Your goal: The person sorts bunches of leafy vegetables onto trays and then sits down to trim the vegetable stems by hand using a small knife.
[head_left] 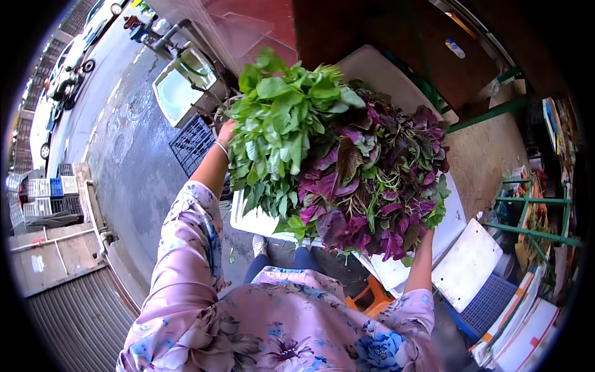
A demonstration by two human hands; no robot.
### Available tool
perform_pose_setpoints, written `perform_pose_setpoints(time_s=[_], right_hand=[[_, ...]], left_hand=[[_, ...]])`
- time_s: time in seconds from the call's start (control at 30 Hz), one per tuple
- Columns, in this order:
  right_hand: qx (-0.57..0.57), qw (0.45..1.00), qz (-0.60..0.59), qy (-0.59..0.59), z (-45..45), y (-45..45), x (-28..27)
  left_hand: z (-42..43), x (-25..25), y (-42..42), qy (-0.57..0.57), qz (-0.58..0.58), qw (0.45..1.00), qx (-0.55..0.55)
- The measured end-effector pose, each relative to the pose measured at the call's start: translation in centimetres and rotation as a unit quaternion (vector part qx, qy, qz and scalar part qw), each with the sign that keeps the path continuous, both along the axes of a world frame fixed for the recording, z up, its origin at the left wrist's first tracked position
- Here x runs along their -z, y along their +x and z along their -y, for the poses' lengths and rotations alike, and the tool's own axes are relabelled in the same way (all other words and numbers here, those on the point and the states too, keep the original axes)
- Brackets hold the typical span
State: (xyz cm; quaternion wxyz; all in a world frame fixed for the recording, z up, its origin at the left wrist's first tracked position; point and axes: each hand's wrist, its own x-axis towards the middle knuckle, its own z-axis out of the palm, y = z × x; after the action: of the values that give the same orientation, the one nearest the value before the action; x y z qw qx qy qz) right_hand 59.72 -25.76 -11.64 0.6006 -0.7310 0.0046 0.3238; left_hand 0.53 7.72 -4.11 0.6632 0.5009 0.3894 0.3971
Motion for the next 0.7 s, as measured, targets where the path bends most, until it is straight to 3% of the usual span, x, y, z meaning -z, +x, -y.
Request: perform_pose_setpoints(time_s=[0.03, 0.1, 0.13, 0.23, 0.27, 0.3, 0.33, 0.37, 0.4, 0.43, 0.47, 0.5, 0.57, 0.63, 0.7], right_hand=[[0.001, 1.0, -0.001, -0.012, -0.1, -0.1, -0.6], [-0.002, 0.998, 0.041, -0.04, -1.2, -0.5, -2.7], [0.0, 0.995, 0.094, -0.042, -2.3, -1.1, -4.5], [-0.044, 0.927, 0.371, 0.012, -7.5, -6.2, -14.4], [-0.042, 0.949, 0.293, 0.107, -10.8, -10.7, -18.6], [-0.114, 0.945, 0.294, 0.088, -13.6, -17.1, -23.8], [-0.201, 0.923, 0.307, 0.12, -16.2, -22.0, -26.6], [-0.28, 0.901, 0.312, 0.109, -18.3, -26.8, -28.5], [-0.354, 0.885, 0.285, 0.104, -20.6, -30.4, -29.3], [-0.392, 0.868, 0.303, 0.033, -23.0, -34.3, -30.1], [-0.432, 0.821, 0.372, -0.011, -25.6, -37.2, -30.2], [-0.468, 0.766, 0.437, -0.055, -28.1, -39.8, -30.1], [-0.511, 0.697, 0.459, -0.206, -31.6, -45.0, -29.3], [-0.557, 0.549, 0.515, -0.351, -33.1, -49.4, -28.7], [-0.551, 0.536, 0.482, -0.42, -35.3, -50.7, -27.3]], left_hand=[[0.7, 0.8, -0.3, -0.096, -0.003, 0.989, -0.115], [3.3, -4.9, -0.3, -0.158, -0.019, 0.974, -0.16], [3.7, -4.6, -1.9, -0.125, -0.016, 0.981, -0.145], [7.7, -11.3, -0.9, 0.003, -0.062, 0.99, -0.131], [8.0, -10.7, -1.5, 0.087, -0.116, 0.986, -0.081], [9.1, -11.7, -1.1, 0.082, -0.158, 0.983, -0.044], [8.8, -8.7, -1.4, 0.28, -0.258, 0.924, -0.025], [10.7, -10.7, -0.7, 0.384, -0.271, 0.881, -0.051], [12.1, -10.6, -1.0, 0.341, -0.333, 0.879, -0.017], [12.8, -10.5, -1.2, 0.371, -0.34, 0.864, -0.018], [13.6, -11.3, -1.6, 0.345, -0.362, 0.866, 0.018], [13.6, -10.6, -2.1, 0.395, -0.368, 0.842, -0.001], [13.1, -10.3, -3.8, 0.403, -0.362, 0.841, 0.0], [11.6, -10.0, -5.8, 0.394, -0.321, 0.861, 0.013], [9.7, -9.6, -8.0, 0.378, -0.3, 0.874, 0.056]])
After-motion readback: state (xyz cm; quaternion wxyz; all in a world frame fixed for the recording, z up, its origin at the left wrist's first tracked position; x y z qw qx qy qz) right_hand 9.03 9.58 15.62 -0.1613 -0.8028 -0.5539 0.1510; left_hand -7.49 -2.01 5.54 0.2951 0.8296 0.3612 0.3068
